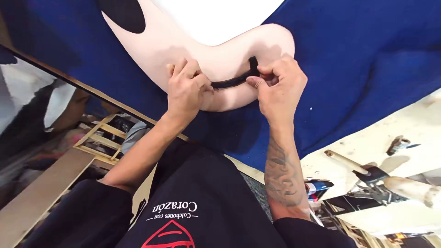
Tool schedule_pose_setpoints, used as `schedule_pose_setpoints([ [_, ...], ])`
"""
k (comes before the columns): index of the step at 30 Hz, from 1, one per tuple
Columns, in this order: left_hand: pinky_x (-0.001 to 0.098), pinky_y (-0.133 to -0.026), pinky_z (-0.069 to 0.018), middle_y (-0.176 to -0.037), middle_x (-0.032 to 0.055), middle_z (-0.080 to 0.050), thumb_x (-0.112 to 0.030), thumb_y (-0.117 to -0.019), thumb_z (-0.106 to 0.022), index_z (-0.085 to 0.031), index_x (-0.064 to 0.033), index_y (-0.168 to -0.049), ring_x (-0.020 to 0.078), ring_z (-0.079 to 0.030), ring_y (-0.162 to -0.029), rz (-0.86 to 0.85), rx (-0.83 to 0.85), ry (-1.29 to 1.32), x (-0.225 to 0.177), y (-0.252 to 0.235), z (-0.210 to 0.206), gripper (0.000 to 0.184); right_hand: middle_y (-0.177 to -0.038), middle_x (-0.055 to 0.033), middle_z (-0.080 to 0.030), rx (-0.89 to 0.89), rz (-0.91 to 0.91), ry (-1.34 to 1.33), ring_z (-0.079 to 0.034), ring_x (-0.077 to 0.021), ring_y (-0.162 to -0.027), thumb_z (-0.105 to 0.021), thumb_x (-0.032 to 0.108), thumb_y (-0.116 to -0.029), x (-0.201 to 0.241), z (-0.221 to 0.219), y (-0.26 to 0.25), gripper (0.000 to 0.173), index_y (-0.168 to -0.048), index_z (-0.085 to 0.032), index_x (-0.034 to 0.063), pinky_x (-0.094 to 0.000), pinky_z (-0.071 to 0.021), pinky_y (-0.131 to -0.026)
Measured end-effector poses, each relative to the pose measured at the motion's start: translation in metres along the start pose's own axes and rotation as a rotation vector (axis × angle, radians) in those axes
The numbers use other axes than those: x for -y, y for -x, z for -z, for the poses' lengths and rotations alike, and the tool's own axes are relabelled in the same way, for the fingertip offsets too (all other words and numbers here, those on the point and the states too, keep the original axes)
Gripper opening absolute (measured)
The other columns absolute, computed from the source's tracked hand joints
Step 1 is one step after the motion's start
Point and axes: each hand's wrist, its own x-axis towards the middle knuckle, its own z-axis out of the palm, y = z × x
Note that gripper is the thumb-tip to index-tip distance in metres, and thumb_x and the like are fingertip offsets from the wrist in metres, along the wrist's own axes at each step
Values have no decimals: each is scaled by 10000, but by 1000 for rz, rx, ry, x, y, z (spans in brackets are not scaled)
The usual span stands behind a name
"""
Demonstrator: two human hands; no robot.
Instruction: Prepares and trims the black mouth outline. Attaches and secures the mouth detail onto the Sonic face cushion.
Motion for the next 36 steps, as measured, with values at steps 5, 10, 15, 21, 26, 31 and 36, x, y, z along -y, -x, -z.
schedule_pose_setpoints([
  [5, 617, -1038, -310, -1155, 108, -629, -232, -814, -829, -782, -190, -838, 352, -518, -1197, 86, 185, -91, -10, -24, 11, 67, -981, -99, -695, 79, 81, -70, -649, -154, -871, -804, 142, -872, -15, 8, -3, 190, -1047, -783, 70, -274, -542, -793],
  [10, 673, -1044, -285, -1336, 121, -551, -279, -690, -918, -754, -181, -872, 384, -413, -1329, 153, 339, -129, -11, -49, 19, 264, -1107, -170, -664, 249, 98, 161, -661, -324, -1012, -803, 107, -841, 2, 17, -22, 297, -1126, -721, 88, -483, -557, -878],
  [15, 685, -1089, -241, -1408, 142, -532, -289, -634, -936, -691, -165, -999, 383, -396, -1396, 167, 328, -92, -5, -48, 17, 457, -1264, -206, -629, 413, 291, 204, -623, -366, -1145, -756, 122, -891, -4, 25, -41, 378, -1263, -727, 182, -514, -508, -993],
  [21, 692, -1094, -241, -1432, 166, -520, -328, -633, -938, -675, -191, -1144, 407, -395, -1398, 174, 249, -41, 0, -41, 16, 591, -1213, -237, -640, 514, 344, 264, -641, -411, -1078, -700, 161, -952, -3, 31, -47, 348, -1299, -707, 140, -581, -510, -934],
  [26, 696, -1078, -242, -1438, 194, -496, -318, -550, -961, -642, -204, -1198, 438, -384, -1388, 239, 223, -95, -4, -43, 12, 731, -1143, -217, -682, 513, 354, 316, -662, -411, -1049, -637, 200, -1004, -2, 26, -48, 272, -1251, -731, 137, -598, -518, -896],
  [31, 708, -1094, -252, -1472, 171, -479, -405, -692, -911, -620, -198, -1263, 425, -371, -1411, 82, 265, -27, 5, -36, 24, 674, -1136, -243, -695, 607, 420, 303, -652, -447, -1083, -741, 174, -922, 1, 40, -54, 401, -1319, -705, 134, -635, -475, -986],
  [36, 547, -1252, -215, -1562, 28, -496, -162, -966, -663, -702, -144, -1215, 240, -304, -1537, -84, 59, 212, 35, 8, 18, 253, -1186, -267, -659, 582, 385, 319, -612, -461, -1140, -714, 129, -932, 4, 39, -43, 429, -1359, -681, 138, -626, -444, -1010],
])
